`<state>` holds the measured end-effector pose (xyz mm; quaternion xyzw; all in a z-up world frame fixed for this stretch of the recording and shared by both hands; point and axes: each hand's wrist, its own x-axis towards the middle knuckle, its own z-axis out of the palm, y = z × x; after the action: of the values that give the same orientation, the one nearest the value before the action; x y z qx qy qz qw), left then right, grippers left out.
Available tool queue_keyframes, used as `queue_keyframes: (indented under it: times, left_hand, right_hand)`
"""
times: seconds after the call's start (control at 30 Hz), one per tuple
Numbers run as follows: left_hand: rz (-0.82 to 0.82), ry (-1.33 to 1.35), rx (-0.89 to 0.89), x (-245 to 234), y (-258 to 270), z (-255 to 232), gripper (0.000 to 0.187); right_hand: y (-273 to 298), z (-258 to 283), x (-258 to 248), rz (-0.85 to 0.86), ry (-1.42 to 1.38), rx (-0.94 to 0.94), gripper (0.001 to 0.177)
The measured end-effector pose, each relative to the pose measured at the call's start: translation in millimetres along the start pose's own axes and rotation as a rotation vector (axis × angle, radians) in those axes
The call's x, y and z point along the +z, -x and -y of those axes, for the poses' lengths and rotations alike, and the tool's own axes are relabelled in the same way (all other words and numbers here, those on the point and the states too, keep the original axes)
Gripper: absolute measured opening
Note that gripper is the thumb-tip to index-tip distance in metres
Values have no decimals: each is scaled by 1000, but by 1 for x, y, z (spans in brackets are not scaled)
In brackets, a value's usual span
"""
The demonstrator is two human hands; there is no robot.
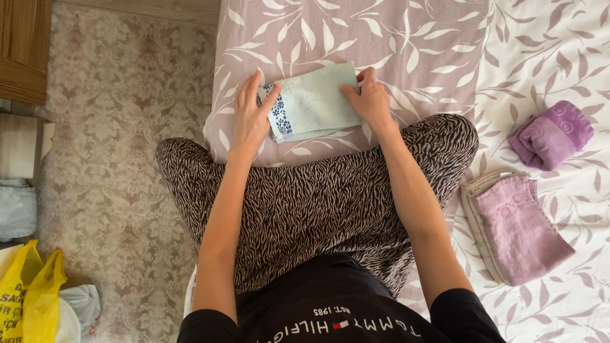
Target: Folding several small towels or pieces of laundry while sitting on a bed.
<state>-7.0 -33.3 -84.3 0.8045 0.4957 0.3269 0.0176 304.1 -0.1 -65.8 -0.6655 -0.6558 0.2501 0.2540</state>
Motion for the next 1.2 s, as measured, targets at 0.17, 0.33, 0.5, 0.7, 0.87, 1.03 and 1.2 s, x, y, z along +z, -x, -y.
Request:
queue_keyframes:
  times: [0.17,0.33,0.5,0.7,0.87,1.03,1.2]
  left_hand:
    - [139,-273,177,-6,5,0,90]
    - [137,22,90,0,9,16,64]
    - [266,-57,72,-12,10,13,74]
    - [412,119,-112,-55,-11,-13,99]
    - [267,154,-211,-27,7,17,66]
    - [195,117,-225,10,2,33,54]
    - [227,118,-458,10,-24,23,49]
  right_hand:
    - [-1,8,-4,85,-55,91,53]
    - [-4,-4,4,97,-72,106,49]
    - [-5,-10,8,83,-25,55,50]
    - [2,-3,0,9,62,22,59]
    - [-1,-2,1,73,58,40,66]
    - [-1,13,-11,139,-9,65,56]
    - [5,17,-10,115,-285,-47,42]
